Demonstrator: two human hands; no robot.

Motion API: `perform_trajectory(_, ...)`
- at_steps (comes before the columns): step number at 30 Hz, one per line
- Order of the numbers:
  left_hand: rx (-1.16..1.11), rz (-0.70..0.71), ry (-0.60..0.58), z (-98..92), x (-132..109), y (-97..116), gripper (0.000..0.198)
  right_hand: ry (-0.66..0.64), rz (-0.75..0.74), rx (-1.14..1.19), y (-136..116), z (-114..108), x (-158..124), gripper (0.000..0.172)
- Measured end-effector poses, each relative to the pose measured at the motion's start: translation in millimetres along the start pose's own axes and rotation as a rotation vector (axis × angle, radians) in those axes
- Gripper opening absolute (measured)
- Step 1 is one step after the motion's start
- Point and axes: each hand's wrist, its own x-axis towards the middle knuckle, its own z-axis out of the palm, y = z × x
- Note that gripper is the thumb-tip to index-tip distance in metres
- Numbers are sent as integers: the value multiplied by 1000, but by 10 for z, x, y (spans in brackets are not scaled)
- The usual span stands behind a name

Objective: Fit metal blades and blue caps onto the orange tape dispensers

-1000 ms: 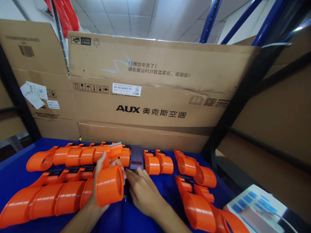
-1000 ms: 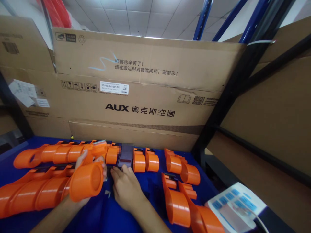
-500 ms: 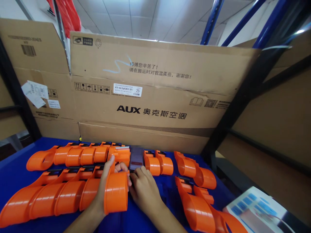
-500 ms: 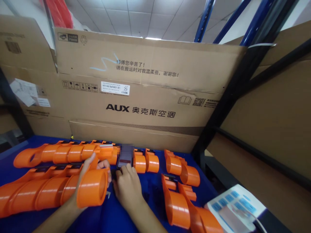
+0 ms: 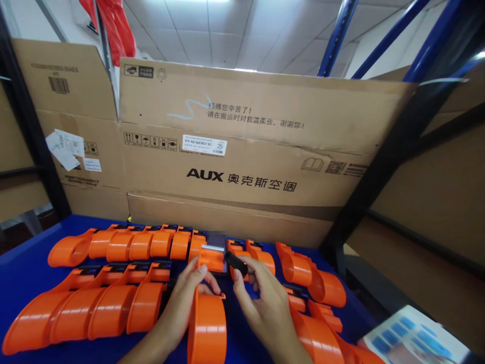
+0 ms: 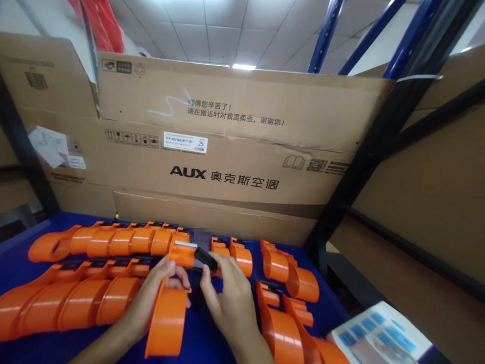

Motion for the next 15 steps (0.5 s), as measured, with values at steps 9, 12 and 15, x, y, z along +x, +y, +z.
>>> perform_trajectory(9,241,75,-145,-16,-104,-125,52,-12,-110,96,-113,-87,22,26)
perform_trajectory(12,218,59,-178,-7,-100,-129,53,-16,-100,122,-126,-100,29,27)
perform_trajectory(15,197,34,-225,18,-90,-115,53,-42,-114,144,-142,-113,33,27)
